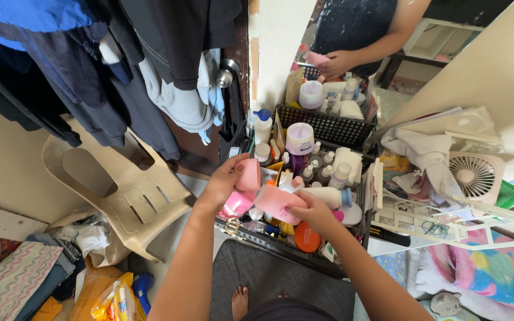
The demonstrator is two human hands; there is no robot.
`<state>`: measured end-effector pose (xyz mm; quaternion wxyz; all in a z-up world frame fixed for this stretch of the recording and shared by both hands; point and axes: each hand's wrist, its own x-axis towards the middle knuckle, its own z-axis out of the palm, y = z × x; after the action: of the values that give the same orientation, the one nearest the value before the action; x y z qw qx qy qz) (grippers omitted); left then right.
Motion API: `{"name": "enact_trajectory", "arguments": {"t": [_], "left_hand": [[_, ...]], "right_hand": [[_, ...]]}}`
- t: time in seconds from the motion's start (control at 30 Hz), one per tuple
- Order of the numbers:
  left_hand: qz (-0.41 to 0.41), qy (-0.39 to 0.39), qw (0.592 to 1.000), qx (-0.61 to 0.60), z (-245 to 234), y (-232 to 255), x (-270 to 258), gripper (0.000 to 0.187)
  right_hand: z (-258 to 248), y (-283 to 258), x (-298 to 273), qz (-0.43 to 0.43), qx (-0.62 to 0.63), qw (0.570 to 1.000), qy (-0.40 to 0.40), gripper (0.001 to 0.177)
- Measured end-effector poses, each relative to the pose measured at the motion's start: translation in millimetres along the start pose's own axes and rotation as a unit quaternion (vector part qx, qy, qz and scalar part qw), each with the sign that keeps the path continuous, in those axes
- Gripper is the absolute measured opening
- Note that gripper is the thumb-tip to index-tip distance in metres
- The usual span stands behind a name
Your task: The person uses a handheld blower to remove dust from a dark plastic mat on a dresser, then wipes the mat with a tissue. The person also moves a basket of toiletries and a bag of wipes to clear the workspace.
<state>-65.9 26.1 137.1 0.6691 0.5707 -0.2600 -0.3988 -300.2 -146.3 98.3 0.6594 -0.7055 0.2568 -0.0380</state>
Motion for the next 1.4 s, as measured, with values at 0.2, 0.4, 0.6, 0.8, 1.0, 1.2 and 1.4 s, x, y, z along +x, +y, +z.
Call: {"name": "enact_trajectory", "arguments": {"t": [0.2,0.4,0.6,0.8,1.0,1.2,1.4], "left_hand": [[-0.003,-0.061,0.984,0.17,21,11,-1,0.043],[-0.009,-0.052,0.986,0.16,16,-2,9,0.038],[-0.028,-0.021,0.982,0.185,30,19,-1,0.037],[-0.05,-0.03,0.974,0.219,69,1,-4,0.034],[-0.15,-0.035,0.972,0.179,84,63,-31,0.057],[-0.097,-0.13,0.921,0.356,63,28,-21,0.053],[0.025,-0.151,0.927,0.343,57,-31,-1,0.039]], "right_hand": [[-17,-3,-3,-0.013,0.131,0.991,0.004,0.034],[-15,-19,-16,0.022,0.22,0.975,-0.014,0.036],[-14,-25,-20,0.037,0.252,0.967,-0.006,0.034],[-2,-26,-14,0.052,0.243,0.968,-0.026,0.03],[12,-42,-18,0.047,0.277,0.959,-0.036,0.038],[21,-27,-8,-0.094,-0.341,0.935,0.042,0.039],[11,-14,-10,-0.141,-0.221,0.963,0.056,0.023]]}}
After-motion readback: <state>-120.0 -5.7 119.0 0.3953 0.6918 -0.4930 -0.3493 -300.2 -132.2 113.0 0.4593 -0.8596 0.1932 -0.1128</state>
